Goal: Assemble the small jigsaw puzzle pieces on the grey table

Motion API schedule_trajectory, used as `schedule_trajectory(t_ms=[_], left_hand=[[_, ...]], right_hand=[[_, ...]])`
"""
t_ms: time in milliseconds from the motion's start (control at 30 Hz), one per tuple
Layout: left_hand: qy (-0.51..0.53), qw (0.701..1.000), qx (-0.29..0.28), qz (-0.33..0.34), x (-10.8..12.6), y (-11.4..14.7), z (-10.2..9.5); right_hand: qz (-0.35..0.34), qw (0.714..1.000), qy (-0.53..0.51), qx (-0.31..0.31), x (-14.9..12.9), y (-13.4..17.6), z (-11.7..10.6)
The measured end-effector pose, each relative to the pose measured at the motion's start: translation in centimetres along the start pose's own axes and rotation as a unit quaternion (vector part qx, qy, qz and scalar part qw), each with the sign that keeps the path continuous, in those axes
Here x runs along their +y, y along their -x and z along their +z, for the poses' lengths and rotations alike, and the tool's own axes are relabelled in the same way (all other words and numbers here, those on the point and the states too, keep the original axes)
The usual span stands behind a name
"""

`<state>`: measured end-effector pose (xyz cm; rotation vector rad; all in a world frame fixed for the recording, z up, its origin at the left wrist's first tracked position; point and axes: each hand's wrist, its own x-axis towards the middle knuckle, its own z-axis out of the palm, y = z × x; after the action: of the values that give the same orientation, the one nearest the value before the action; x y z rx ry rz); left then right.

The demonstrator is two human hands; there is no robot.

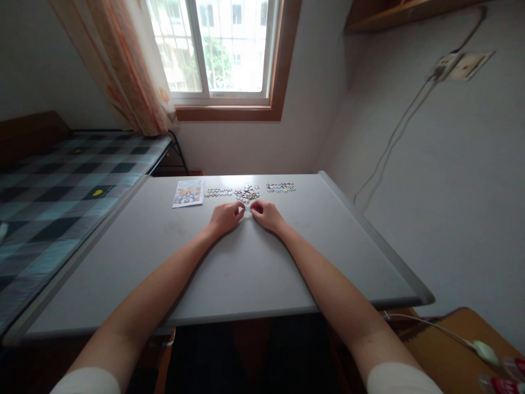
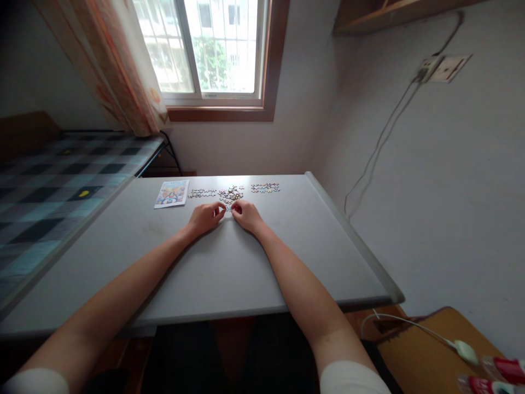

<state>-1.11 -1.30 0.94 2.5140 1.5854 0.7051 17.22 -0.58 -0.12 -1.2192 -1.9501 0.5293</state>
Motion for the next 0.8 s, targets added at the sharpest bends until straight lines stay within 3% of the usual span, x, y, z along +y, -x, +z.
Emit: schedule_trajectory(t_ms=[800], left_hand=[[-0.006, 1.000, 0.002, 0.001, -0.04, -0.02, 0.12]], right_hand=[[-0.002, 1.000, 0.007, -0.001, -0.07, 0.01, -0.05]])
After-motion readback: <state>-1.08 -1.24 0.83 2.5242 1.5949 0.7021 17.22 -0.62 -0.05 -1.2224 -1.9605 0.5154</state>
